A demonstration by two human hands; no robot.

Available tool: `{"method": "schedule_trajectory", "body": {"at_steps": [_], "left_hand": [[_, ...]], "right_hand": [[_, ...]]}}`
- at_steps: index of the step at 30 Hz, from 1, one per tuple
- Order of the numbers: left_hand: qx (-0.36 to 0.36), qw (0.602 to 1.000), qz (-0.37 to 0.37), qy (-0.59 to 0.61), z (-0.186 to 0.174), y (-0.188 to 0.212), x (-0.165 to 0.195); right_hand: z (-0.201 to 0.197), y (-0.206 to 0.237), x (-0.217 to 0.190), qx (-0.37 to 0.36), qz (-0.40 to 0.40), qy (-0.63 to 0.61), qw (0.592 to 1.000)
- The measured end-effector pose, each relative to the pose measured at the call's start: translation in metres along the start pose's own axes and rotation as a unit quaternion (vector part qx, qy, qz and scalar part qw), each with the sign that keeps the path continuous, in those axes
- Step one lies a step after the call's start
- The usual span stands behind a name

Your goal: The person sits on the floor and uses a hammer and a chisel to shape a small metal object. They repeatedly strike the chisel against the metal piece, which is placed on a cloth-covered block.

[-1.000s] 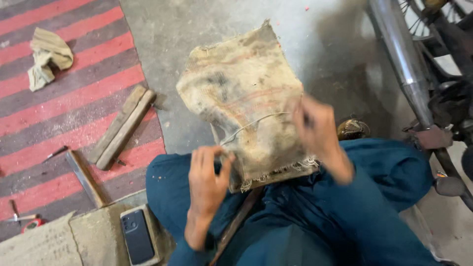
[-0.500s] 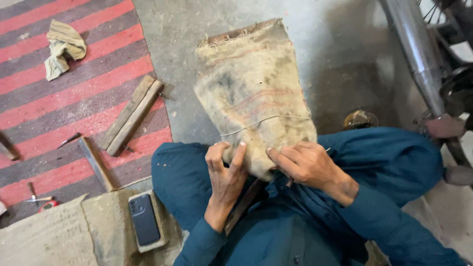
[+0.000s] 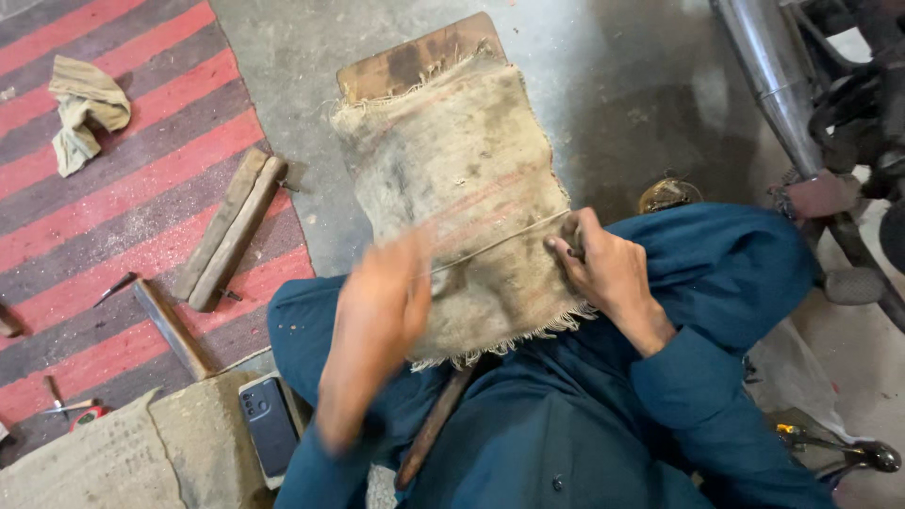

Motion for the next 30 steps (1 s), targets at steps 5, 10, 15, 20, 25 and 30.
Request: {"method": "schedule_trajectory", "body": {"at_steps": [5, 10, 15, 20, 25, 30], "left_hand": [[0.196, 0.976, 0.078, -0.051, 0.021, -0.145, 0.023], [0.066, 0.992, -0.102, -0.045, 0.032, -0.193, -0.011], [0.183, 0.976, -0.051, -0.103, 0.029, -0.175, 0.010], [0.108, 0.982, -0.132, -0.077, 0.053, -0.180, 0.011], [0.161, 0.973, -0.157, -0.040, 0.045, -0.182, 0.000], [0.187, 0.965, -0.179, -0.036, 0.034, -0.174, -0.007]], "right_hand": [[-0.003, 0.010, -0.003, 0.072, 0.034, 0.009, 0.997], [-0.006, 0.038, -0.001, -0.011, 0.092, 0.059, 0.994], [-0.040, 0.116, 0.045, 0.235, 0.133, -0.099, 0.958], [-0.029, 0.174, 0.135, 0.276, 0.211, 0.048, 0.936], [-0.014, 0.131, 0.167, 0.157, 0.205, 0.105, 0.960], [-0.034, 0.065, 0.160, 0.207, 0.198, 0.039, 0.957]]}}
Point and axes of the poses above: each hand's wrist, its own y-axis away from the middle knuckle, its own z-axis out of the palm, x = y × z, the point moved 5 cm from there along -y, towards the middle knuckle, and after that the axes turned 5 degrees about -z, right-handed, at the moved point
